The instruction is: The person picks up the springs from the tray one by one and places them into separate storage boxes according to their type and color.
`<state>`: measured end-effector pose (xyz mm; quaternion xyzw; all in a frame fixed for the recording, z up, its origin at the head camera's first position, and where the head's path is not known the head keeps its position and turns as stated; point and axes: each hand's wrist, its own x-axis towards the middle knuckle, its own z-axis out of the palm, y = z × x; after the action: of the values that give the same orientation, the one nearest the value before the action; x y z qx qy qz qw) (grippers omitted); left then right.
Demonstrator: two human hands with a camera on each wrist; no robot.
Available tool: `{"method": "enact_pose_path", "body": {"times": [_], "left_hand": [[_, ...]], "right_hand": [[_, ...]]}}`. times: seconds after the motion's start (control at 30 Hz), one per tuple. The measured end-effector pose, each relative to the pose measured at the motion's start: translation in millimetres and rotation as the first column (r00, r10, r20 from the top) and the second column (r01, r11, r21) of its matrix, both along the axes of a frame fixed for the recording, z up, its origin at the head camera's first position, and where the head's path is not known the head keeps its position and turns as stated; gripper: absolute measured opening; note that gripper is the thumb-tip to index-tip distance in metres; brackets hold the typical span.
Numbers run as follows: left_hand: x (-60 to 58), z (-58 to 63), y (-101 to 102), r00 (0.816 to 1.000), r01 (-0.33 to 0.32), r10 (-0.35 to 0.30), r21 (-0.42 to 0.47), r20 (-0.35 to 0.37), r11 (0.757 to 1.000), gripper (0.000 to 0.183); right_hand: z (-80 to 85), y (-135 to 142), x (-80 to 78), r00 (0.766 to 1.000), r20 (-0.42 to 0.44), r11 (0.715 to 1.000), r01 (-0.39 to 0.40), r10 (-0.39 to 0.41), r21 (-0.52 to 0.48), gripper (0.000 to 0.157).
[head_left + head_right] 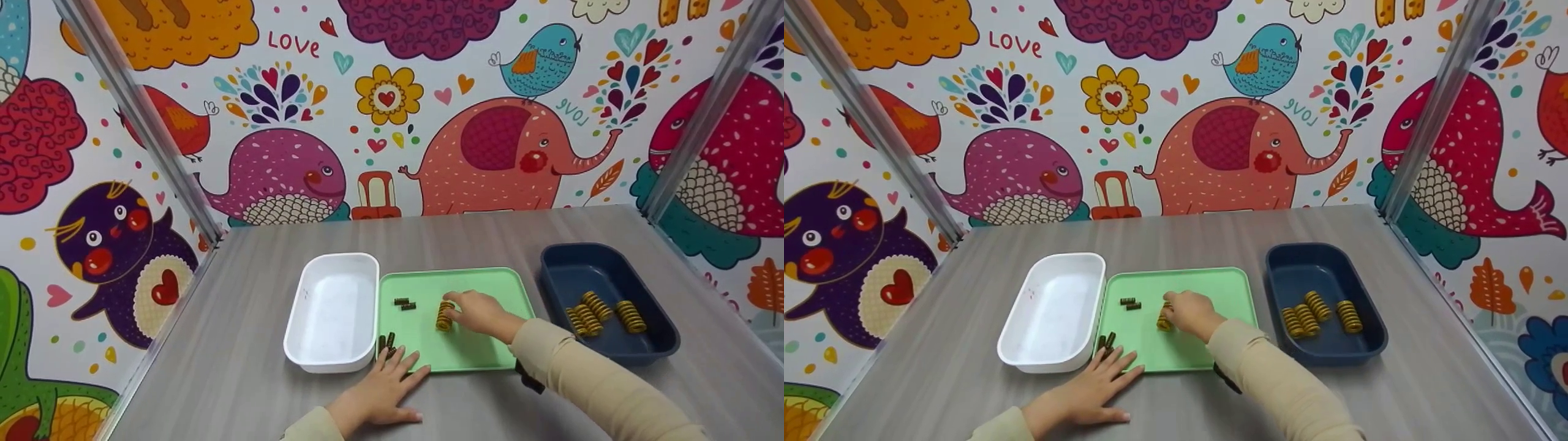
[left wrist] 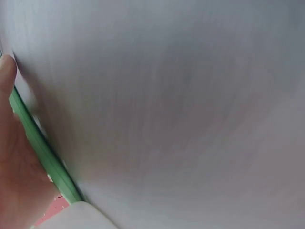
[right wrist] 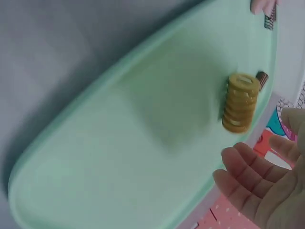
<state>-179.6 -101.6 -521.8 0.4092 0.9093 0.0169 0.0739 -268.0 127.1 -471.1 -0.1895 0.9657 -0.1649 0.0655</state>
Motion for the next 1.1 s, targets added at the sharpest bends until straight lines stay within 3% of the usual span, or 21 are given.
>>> {"method": "enact_pose_path", "body": {"times": [0.13,0.33,0.73,0.93,1.1], "left_hand": [[-0.2,-1.2,0,1.0,0.01,-0.01,-0.006,-0.019,1.0,0.076],[-0.2,0.3,1,1.0,0.013,-0.013,-0.01,-0.021,1.0,0.076],[-0.2,2.2,1,1.0,0.003,-0.003,-0.011,0.0,1.0,0.077],[-0.7,1.4,1,1.0,0.002,-0.001,-0.01,0.007,1.0,0.077],[-0.2,0.6,1,1.0,-0.002,0.002,-0.016,0.002,1.0,0.076]], "right_hand": [[-8.5,-7,1.7,1.0,0.024,1.0,-0.013,0.013,-0.002,0.027],[-15.5,-8,1.5,1.0,-0.021,1.0,0.0,-0.001,-0.029,0.013],[-16.5,4,1.7,0.988,-0.085,0.991,0.133,-0.132,-0.002,0.02],[-17.3,9,1.2,0.978,-0.043,0.978,0.204,-0.203,0.03,0.032],[-20.4,11,1.6,0.978,0.001,0.977,0.21,-0.21,0.04,0.038]]}}
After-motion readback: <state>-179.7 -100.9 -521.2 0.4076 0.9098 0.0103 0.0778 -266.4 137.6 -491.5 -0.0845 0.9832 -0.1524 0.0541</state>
